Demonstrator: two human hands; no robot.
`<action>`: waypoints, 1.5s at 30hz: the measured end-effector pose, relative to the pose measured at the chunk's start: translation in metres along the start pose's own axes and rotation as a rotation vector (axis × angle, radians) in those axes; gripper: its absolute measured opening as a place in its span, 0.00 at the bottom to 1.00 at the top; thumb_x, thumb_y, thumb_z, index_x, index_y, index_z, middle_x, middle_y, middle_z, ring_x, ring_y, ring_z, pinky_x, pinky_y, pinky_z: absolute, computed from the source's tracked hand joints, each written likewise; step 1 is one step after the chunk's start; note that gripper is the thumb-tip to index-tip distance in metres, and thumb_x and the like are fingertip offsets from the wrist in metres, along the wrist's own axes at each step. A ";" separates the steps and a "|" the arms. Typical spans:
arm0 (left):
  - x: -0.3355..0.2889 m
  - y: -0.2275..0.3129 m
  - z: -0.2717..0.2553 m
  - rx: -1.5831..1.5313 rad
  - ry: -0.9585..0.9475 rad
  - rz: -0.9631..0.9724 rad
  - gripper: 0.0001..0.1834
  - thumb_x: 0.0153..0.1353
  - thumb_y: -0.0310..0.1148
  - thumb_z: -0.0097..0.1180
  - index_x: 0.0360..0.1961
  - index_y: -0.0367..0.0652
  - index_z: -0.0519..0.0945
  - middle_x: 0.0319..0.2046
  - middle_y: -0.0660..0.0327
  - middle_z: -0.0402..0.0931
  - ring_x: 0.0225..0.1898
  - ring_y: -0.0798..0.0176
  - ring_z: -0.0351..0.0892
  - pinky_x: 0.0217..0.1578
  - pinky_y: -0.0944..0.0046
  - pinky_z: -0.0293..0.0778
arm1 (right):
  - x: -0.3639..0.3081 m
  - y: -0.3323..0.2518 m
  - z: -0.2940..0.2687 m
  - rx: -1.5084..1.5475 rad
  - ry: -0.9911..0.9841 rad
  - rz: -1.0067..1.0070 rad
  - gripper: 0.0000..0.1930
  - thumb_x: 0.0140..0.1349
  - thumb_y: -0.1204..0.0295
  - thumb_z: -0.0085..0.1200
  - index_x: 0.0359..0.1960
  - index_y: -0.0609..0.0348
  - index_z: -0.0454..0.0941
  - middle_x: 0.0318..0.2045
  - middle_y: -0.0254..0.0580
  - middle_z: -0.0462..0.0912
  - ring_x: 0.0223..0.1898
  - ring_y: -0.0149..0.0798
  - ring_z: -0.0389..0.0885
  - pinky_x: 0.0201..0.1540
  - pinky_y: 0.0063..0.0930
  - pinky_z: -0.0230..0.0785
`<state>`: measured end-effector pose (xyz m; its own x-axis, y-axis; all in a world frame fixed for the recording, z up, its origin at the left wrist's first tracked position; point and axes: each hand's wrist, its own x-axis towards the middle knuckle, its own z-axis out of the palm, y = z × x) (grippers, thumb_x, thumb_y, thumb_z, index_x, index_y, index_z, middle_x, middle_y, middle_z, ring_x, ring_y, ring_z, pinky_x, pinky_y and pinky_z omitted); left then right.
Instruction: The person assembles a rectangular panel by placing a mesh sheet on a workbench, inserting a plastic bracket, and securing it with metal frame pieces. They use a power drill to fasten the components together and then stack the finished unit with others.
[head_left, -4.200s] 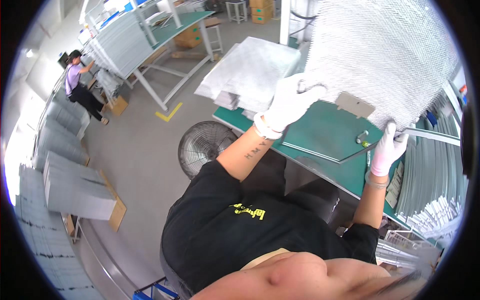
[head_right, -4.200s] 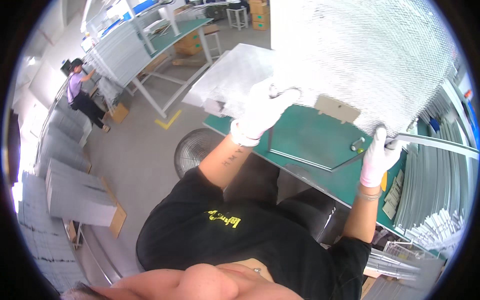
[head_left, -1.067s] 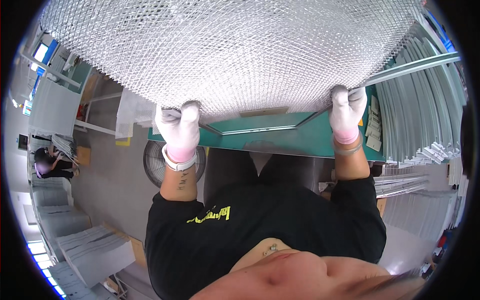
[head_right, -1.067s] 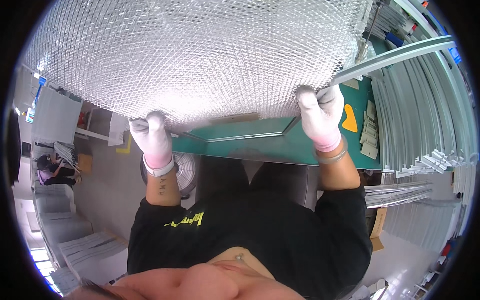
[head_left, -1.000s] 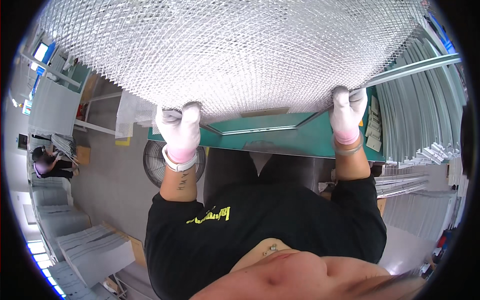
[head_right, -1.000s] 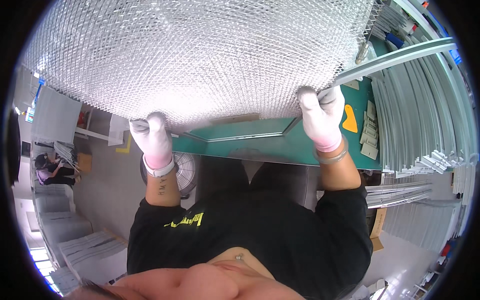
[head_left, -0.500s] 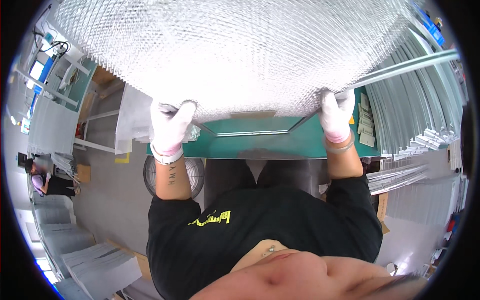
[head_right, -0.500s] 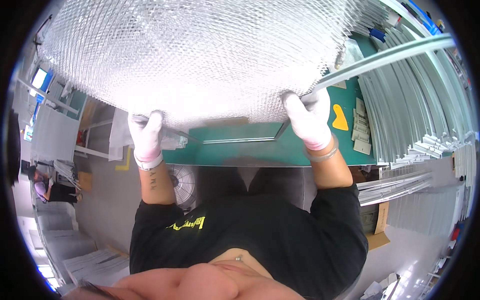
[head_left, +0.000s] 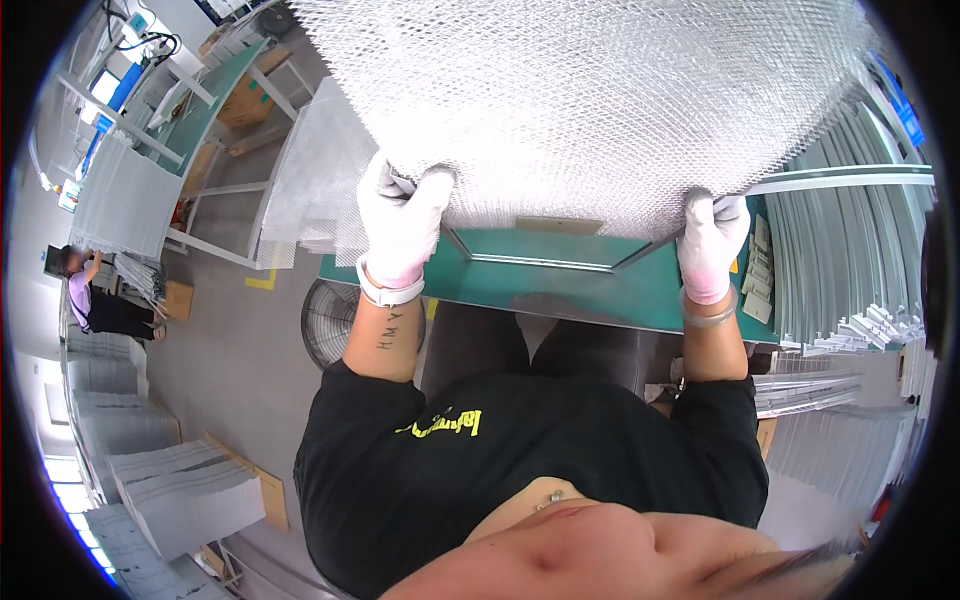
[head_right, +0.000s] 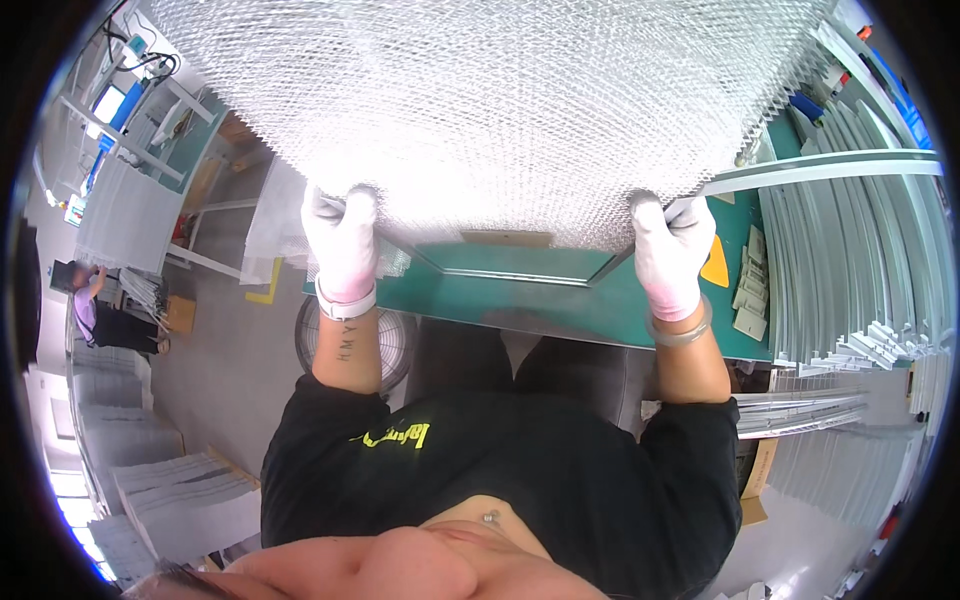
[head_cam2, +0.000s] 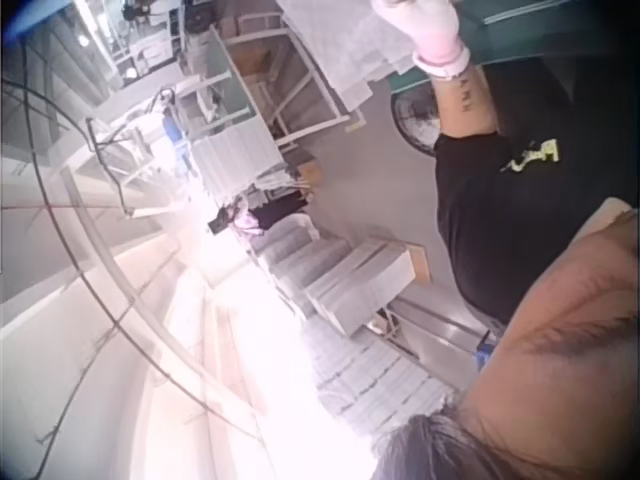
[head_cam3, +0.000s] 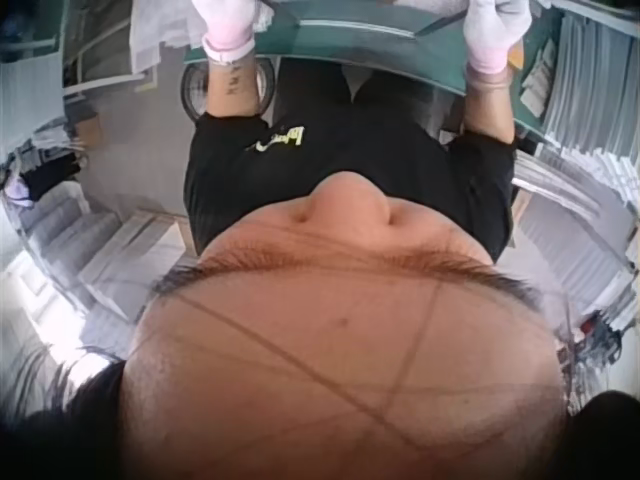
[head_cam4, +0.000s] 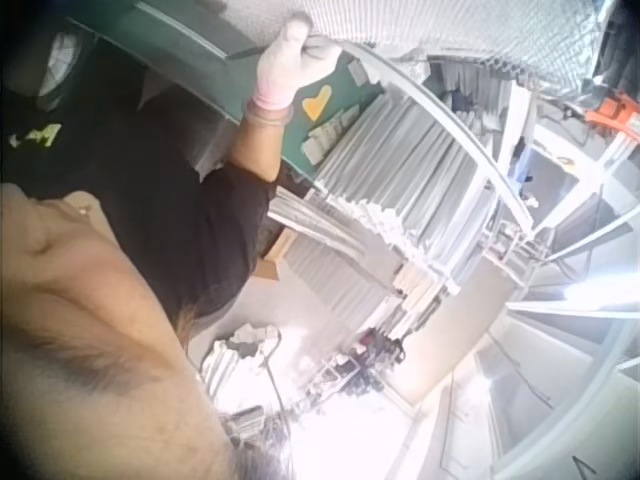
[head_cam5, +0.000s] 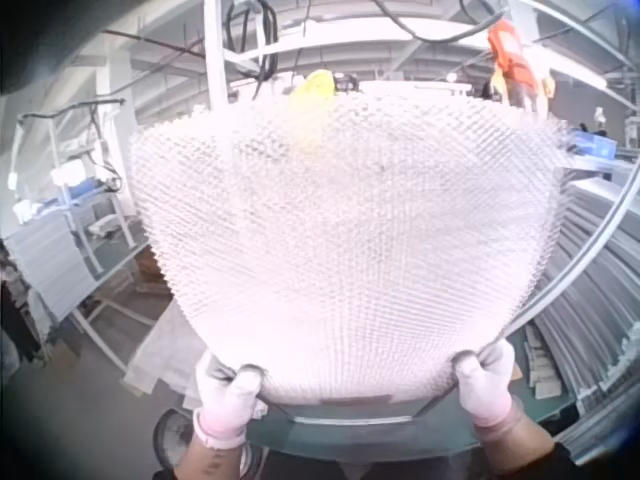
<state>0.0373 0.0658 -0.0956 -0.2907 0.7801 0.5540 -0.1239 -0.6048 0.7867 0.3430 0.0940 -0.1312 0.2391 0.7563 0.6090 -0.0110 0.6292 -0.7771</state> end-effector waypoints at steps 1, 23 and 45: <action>0.000 -0.001 -0.002 -0.007 -0.009 -0.004 0.11 0.59 0.20 0.60 0.44 0.37 0.80 0.31 0.70 0.79 0.26 0.82 0.68 0.27 0.77 0.64 | -0.002 -0.001 0.001 0.029 -0.008 -0.003 0.14 0.62 0.81 0.59 0.26 0.54 0.66 0.23 0.27 0.73 0.26 0.20 0.66 0.29 0.18 0.62; -0.018 0.000 0.015 -0.041 -0.137 -0.078 0.10 0.58 0.18 0.59 0.42 0.34 0.79 0.29 0.66 0.79 0.27 0.79 0.71 0.29 0.76 0.68 | -0.031 -0.004 -0.049 0.120 -0.036 0.041 0.20 0.67 0.69 0.60 0.55 0.67 0.73 0.50 0.39 0.81 0.49 0.30 0.76 0.57 0.29 0.67; -0.088 -0.126 -0.048 0.158 -0.318 -0.480 0.19 0.60 0.24 0.61 0.52 0.32 0.77 0.43 0.60 0.82 0.43 0.68 0.78 0.46 0.66 0.74 | -0.084 0.104 -0.047 0.067 -0.250 0.498 0.25 0.64 0.69 0.63 0.60 0.68 0.71 0.52 0.38 0.82 0.55 0.33 0.78 0.61 0.31 0.67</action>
<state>0.0333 0.0651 -0.2564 0.0647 0.9847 0.1619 -0.0216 -0.1608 0.9867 0.3679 0.0872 -0.2703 -0.0479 0.9793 0.1968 -0.1273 0.1895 -0.9736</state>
